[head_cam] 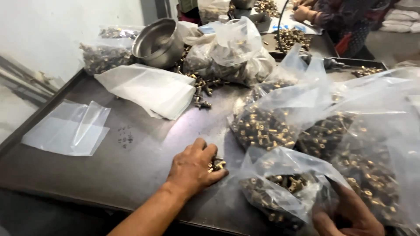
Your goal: The recorder is counting small metal parts and placing them into plastic bags, then sealing the bags using a stapler.
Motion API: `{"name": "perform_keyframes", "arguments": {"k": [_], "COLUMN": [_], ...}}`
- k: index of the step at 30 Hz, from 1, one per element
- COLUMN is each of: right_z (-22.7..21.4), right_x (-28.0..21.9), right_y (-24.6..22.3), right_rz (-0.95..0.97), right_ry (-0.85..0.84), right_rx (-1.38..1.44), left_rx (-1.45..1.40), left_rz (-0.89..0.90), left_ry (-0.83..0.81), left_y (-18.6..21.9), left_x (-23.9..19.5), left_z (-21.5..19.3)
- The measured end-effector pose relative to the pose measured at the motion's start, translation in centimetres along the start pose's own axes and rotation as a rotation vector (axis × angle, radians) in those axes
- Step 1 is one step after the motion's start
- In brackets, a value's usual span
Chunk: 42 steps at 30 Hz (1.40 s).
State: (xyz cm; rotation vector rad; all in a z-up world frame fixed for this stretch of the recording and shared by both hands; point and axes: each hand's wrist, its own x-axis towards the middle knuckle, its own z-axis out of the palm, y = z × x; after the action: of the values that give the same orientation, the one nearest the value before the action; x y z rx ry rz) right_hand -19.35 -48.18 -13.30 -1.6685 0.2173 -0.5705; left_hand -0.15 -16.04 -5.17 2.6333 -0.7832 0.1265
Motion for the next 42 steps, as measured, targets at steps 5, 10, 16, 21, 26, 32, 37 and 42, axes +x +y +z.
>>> {"name": "perform_keyframes", "arguments": {"k": [5, 10, 16, 21, 26, 32, 37, 42], "right_z": [3.1, 3.2, 3.7, 3.7, 5.5, 1.4, 1.9, 3.1], "right_x": [1.2, 2.6, 3.6, 4.7, 6.1, 6.1, 5.9, 6.2], "right_y": [-8.5, -10.2, -13.2, -13.1, -16.1, -10.5, -10.5, -11.7], "right_rz": [-0.085, -0.076, 0.039, 0.102, -0.162, 0.078, 0.061, 0.106], "right_ry": [0.022, -0.128, -0.213, -0.313, -0.410, -0.422, -0.436, -0.420], "right_rx": [-0.069, -0.073, -0.218, -0.200, -0.094, -0.113, -0.028, 0.095], "left_rx": [-0.093, -0.116, -0.627, -1.076, -0.775, -0.510, -0.180, 0.033], "left_rz": [-0.115, -0.226, -0.375, -0.278, 0.392, 0.499, 0.387, 0.122], "left_ry": [0.054, 0.042, 0.116, 0.176, 0.472, 0.157, 0.369, 0.057], "left_y": [1.1, 0.7, -1.4, 7.7, 15.0, 13.2, 11.2, 9.6], "left_x": [-0.7, -0.5, 0.0, -0.8, -0.1, 0.2, 0.9, 3.7], "left_z": [-0.4, -0.7, -0.4, -8.7, -9.6, -5.9, -7.8, -8.1]}}
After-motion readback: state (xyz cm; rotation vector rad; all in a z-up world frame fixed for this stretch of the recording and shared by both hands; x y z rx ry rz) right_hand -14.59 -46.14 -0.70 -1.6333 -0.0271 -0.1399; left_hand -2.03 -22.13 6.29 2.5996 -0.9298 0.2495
